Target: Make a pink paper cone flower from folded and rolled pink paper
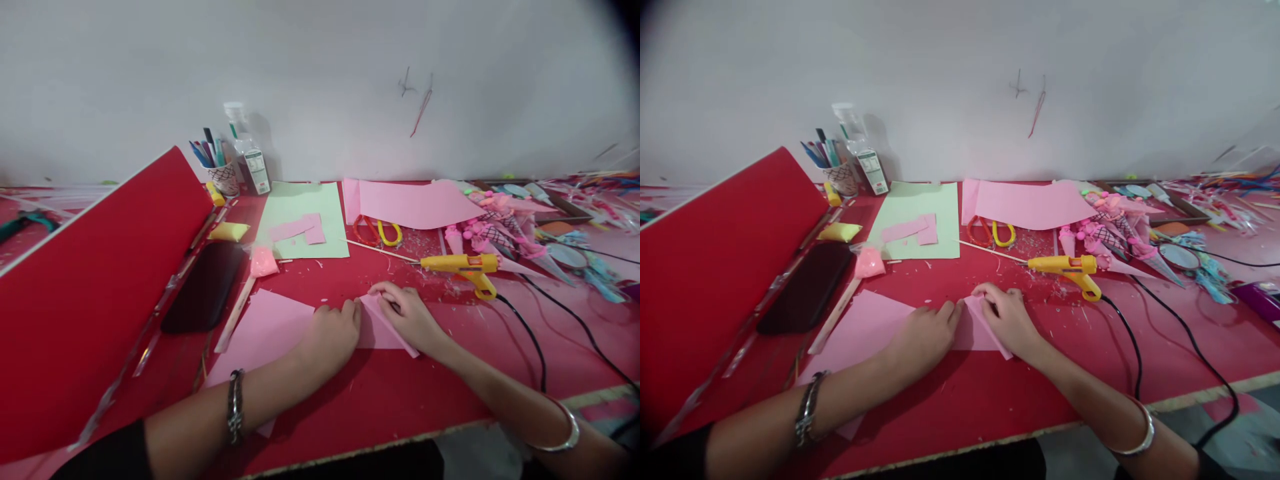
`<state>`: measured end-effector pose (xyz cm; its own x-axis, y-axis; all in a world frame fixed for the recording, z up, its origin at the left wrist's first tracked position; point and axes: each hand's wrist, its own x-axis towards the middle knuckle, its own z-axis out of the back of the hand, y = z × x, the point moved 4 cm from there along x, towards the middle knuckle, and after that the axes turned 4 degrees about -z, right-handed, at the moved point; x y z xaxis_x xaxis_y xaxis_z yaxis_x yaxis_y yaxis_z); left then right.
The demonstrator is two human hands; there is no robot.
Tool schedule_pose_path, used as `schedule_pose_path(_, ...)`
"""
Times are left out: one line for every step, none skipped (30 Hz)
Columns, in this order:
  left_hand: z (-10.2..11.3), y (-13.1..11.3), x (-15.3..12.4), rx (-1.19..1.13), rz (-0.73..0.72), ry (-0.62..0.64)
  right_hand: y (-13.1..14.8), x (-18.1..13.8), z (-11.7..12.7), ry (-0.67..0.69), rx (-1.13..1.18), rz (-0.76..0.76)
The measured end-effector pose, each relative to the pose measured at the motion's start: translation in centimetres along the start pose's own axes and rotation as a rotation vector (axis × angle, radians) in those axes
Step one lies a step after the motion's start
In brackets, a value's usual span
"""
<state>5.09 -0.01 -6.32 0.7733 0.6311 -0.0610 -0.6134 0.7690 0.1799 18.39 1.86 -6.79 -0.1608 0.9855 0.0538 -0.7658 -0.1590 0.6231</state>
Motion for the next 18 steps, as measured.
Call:
schedule_pose_path(0.1, 0.0, 0.1, -0.001, -0.001, 0.004, 0.0, -0.1, -0.1, -0.006, -0.025, 0.004)
schedule_pose_path(0.1, -0.1, 0.2, -0.003, -0.004, 0.006, 0.0, -0.1, -0.1, -0.015, -0.045, 0.009)
schedule_pose_path(0.2, -0.1, 0.2, -0.004, -0.006, 0.007, 0.0, -0.2, -0.1, -0.023, -0.059, 0.015)
schedule_pose_path(0.2, -0.1, 0.3, -0.005, -0.008, 0.008, -0.1, -0.2, -0.2, -0.03, -0.066, 0.02)
schedule_pose_path(0.2, -0.1, 0.3, -0.006, -0.009, 0.009, -0.1, -0.2, -0.2, -0.033, -0.068, 0.023)
schedule_pose_path(0.2, -0.1, 0.3, -0.006, -0.009, 0.01, -0.2, -0.3, -0.2, -0.032, -0.068, 0.023)
schedule_pose_path(0.2, -0.1, 0.3, -0.006, -0.007, 0.012, -0.3, -0.3, -0.2, -0.031, -0.067, 0.019)
schedule_pose_path(0.3, -0.1, 0.3, -0.006, -0.006, 0.011, -0.3, -0.3, -0.2, -0.028, -0.065, 0.016)
schedule_pose_path(0.2, -0.1, 0.4, -0.006, -0.007, 0.01, -0.4, -0.3, -0.1, -0.029, -0.061, 0.013)
schedule_pose_path(0.2, -0.1, 0.4, -0.003, -0.008, 0.009, -0.5, -0.3, 0.0, -0.033, -0.057, 0.013)
schedule_pose_path(0.2, -0.2, 0.4, -0.001, -0.011, 0.007, -0.6, -0.3, 0.0, -0.04, -0.053, 0.015)
schedule_pose_path(0.1, -0.2, 0.4, 0.004, -0.013, 0.004, -0.7, -0.3, 0.1, -0.048, -0.05, 0.021)
schedule_pose_path(0.1, -0.2, 0.4, 0.008, -0.014, 0.003, -0.8, -0.3, 0.1, -0.055, -0.049, 0.029)
schedule_pose_path(0.0, -0.3, 0.4, 0.013, -0.014, 0.002, -0.8, -0.3, 0.2, -0.061, -0.048, 0.036)
schedule_pose_path(0.0, -0.3, 0.3, 0.016, -0.012, 0.002, -0.9, -0.3, 0.2, -0.063, -0.047, 0.039)
schedule_pose_path(-0.1, -0.3, 0.3, 0.016, -0.012, 0.001, -1.0, -0.3, 0.2, -0.063, -0.046, 0.036)
schedule_pose_path(-0.2, -0.3, 0.2, 0.014, -0.013, -0.003, -1.0, -0.3, 0.3, -0.063, -0.046, 0.027)
schedule_pose_path(-0.2, -0.4, 0.2, 0.007, -0.019, -0.008, -1.1, -0.4, 0.3, -0.063, -0.048, 0.013)
